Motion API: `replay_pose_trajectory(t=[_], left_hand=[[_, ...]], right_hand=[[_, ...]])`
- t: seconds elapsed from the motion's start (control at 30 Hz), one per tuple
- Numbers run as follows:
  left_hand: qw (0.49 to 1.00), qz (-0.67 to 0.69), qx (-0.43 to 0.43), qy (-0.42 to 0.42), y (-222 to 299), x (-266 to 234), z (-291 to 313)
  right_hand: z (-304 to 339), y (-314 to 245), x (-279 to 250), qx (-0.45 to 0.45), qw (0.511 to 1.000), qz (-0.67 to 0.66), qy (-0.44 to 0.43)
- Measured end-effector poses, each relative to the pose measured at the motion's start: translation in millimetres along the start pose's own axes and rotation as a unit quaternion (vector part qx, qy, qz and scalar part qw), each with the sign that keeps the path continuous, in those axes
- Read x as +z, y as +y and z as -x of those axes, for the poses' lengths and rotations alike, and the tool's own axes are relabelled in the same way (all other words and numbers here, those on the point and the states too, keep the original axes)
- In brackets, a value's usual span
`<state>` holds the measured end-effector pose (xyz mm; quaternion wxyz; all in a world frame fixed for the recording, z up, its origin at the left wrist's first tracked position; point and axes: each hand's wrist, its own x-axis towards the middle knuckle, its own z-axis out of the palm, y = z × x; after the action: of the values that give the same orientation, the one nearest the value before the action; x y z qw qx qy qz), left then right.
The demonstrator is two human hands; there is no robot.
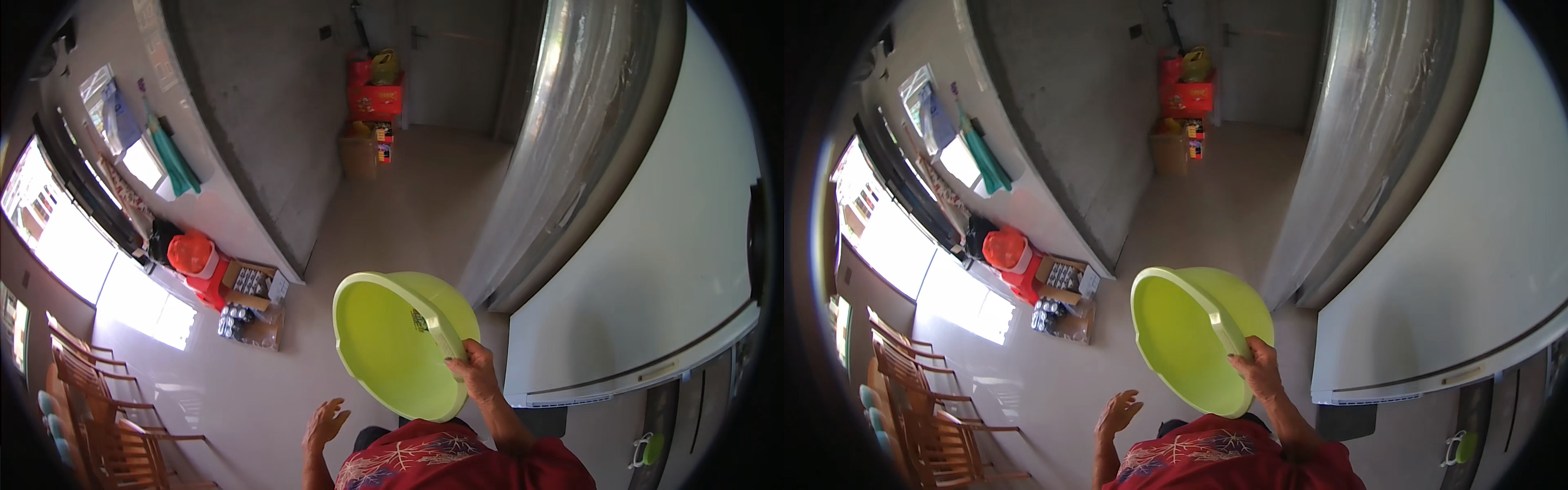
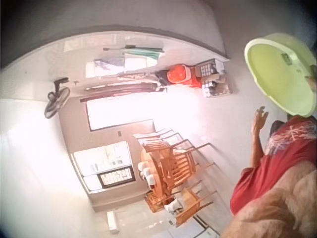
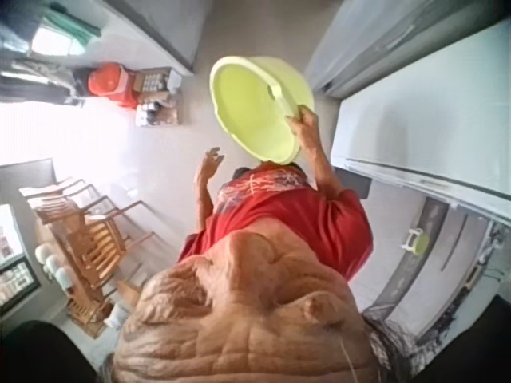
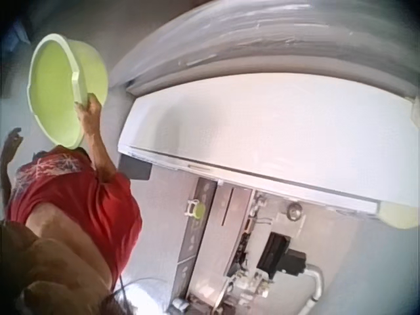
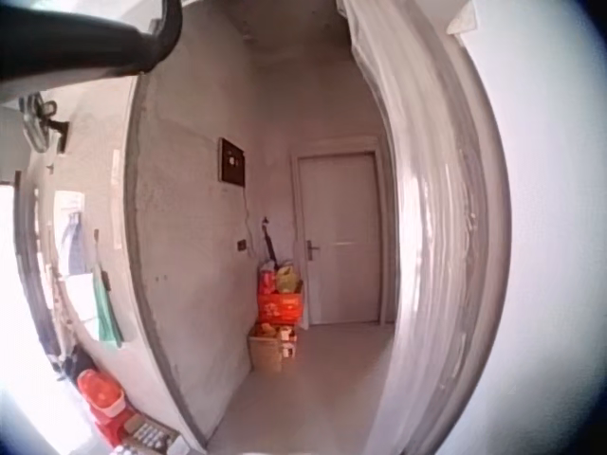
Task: The person carries a green basin and a cloth into the bathroom, then wipes the walls, a wall-mounted water heater, and the window sill. The person also wipes several bottles on the sill before placing them back.
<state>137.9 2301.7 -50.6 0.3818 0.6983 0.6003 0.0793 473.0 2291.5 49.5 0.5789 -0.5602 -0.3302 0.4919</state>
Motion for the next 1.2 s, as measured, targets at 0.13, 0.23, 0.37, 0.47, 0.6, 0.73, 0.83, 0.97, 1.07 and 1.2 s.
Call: replay_pose_trajectory(t=[0.13, 0.23, 0.37, 0.47, 0.6, 0.73, 0.83, 0.97, 1.07, 1.2], left_hand=[[0.994, -0.014, -0.111, 0.022, -36, -38, -74], [0.985, -0.026, -0.167, 0.024, -48, -70, -133], [0.987, -0.055, -0.15, 0.003, -60, -92, -276], [0.995, -0.073, -0.059, -0.022, -2, -115, -417], [0.981, -0.054, 0.164, -0.089, 114, -113, -580], [0.949, -0.032, 0.259, -0.177, 233, -91, -700], [0.935, -0.026, 0.249, -0.251, 269, -65, -789], [0.904, -0.085, 0.383, -0.171, 189, -55, -951], [0.92, -0.176, 0.329, -0.121, 75, -67, -1025], [0.969, 0.061, -0.138, -0.195, 116, -114, -1077]], right_hand=[[-121, -22, 16, -0.005, 1.0, -0.012, 0.019], [-211, -24, 25, -0.02, 1.0, 0.001, 0.011], [-314, -30, 35, 0.007, 0.998, -0.002, 0.062], [-393, -39, 30, -0.033, 0.995, 0.008, 0.093], [-480, -70, 21, -0.02, 0.989, -0.024, 0.148], [-563, -89, -31, -0.055, 0.984, -0.07, 0.157], [-635, -93, -74, -0.047, 0.978, 0.002, 0.204], [-758, -131, -107, -0.045, 0.97, 0.036, 0.236], [-821, -139, -147, -0.044, 0.951, 0.104, 0.286], [-901, -160, -193, -0.067, 0.934, 0.073, 0.343]])
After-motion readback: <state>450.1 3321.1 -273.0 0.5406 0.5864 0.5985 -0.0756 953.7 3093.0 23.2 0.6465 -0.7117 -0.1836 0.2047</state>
